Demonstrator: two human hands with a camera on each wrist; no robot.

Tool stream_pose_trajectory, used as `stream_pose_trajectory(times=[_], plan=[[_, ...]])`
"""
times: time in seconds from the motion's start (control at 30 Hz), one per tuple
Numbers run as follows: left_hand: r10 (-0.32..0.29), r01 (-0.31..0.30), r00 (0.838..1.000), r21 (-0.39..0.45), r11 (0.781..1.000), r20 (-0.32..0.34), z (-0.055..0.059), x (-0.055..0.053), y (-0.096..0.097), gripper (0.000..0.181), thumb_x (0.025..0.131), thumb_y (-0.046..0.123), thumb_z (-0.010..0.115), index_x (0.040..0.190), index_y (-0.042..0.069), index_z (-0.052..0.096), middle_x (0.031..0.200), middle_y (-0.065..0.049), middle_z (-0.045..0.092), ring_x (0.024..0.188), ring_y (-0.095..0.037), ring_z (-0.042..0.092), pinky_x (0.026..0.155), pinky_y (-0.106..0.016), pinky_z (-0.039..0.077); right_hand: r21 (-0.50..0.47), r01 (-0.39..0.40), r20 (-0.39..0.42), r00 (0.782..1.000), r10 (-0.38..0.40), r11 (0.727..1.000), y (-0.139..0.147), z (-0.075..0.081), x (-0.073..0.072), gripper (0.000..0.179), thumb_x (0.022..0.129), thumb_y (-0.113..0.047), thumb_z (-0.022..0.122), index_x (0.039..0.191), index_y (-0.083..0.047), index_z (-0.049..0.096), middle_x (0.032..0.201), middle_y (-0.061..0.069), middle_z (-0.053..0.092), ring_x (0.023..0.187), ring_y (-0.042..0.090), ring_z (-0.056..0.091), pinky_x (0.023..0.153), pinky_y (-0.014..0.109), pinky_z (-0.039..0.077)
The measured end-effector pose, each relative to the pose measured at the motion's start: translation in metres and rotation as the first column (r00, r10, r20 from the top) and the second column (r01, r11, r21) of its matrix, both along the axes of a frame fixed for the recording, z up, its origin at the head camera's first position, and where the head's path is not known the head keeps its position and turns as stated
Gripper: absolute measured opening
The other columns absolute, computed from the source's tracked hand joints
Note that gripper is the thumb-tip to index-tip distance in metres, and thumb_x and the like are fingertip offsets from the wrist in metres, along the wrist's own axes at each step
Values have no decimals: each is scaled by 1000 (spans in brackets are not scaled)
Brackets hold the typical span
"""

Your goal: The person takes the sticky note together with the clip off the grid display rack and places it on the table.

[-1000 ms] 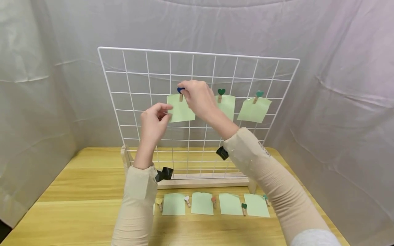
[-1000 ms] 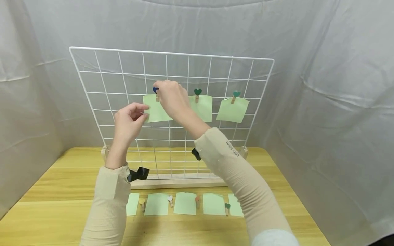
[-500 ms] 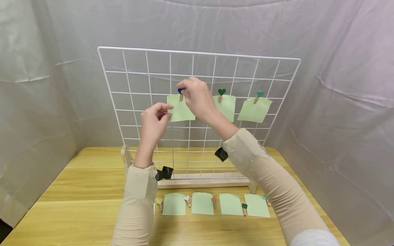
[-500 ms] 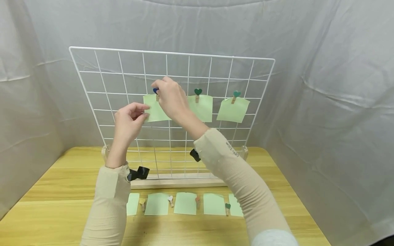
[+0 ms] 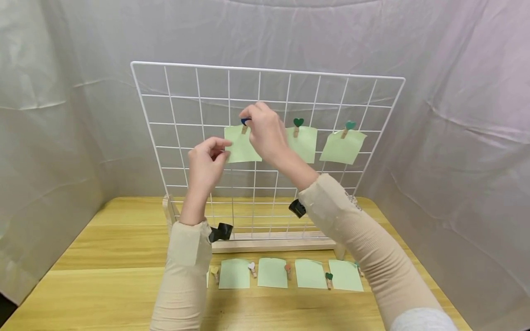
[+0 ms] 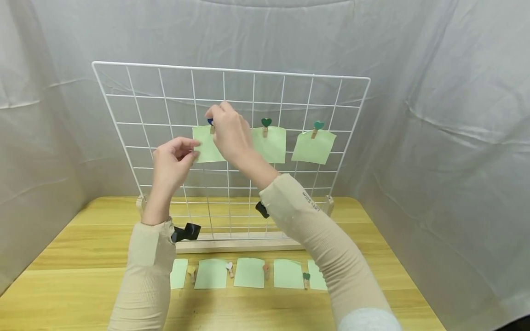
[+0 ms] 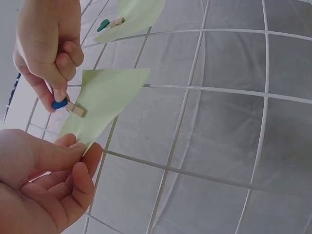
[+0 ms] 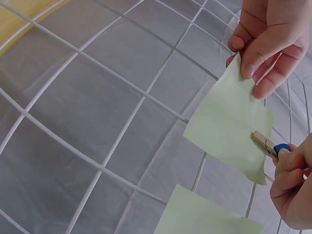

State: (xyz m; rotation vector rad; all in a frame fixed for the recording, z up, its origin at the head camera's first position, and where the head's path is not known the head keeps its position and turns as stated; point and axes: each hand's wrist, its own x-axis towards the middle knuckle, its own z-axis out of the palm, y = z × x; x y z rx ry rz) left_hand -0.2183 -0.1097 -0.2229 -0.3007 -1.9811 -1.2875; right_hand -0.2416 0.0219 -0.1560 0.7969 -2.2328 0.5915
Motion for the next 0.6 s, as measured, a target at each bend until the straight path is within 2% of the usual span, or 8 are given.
stream_pose_trajectory(times=[0.17,0.4,0.5,0.6], plan=[[13,-13,1000,-3,1000,-3,0,-1,-1,13,77,-11,59,87,-6,65,81,-18,64,65,-21,57,55,-14,39,-28,-15,-47,999,14,999,2,-2,0,14,84,5,54,92,-1,63,90,8,58,81,21,58,61,28,45],[5,-5,1000,-1,1000,-1,-1,0,-2,13,77,-11,59,86,-6,65,82,-17,65,64,-20,56,55,-14,39,-81,-82,-146,987,70,993,5,-3,0,15,83,9,52,90,0,62,88,10,57,82,21,58,57,26,45],[0,0,1000,5,1000,2,-1,1,-3,13,76,-12,58,86,-6,65,82,-17,65,65,-21,57,55,-13,39,-131,-128,-173,979,105,983,7,0,2,14,83,8,52,91,1,61,90,11,57,83,22,57,59,26,45],[3,-3,1000,-1,1000,0,-1,2,-5,14,76,-12,58,86,-5,65,81,-17,65,65,-22,57,55,-14,39,-198,-191,-171,972,158,961,10,2,3,12,84,7,53,91,2,61,93,12,58,82,21,57,60,25,43]])
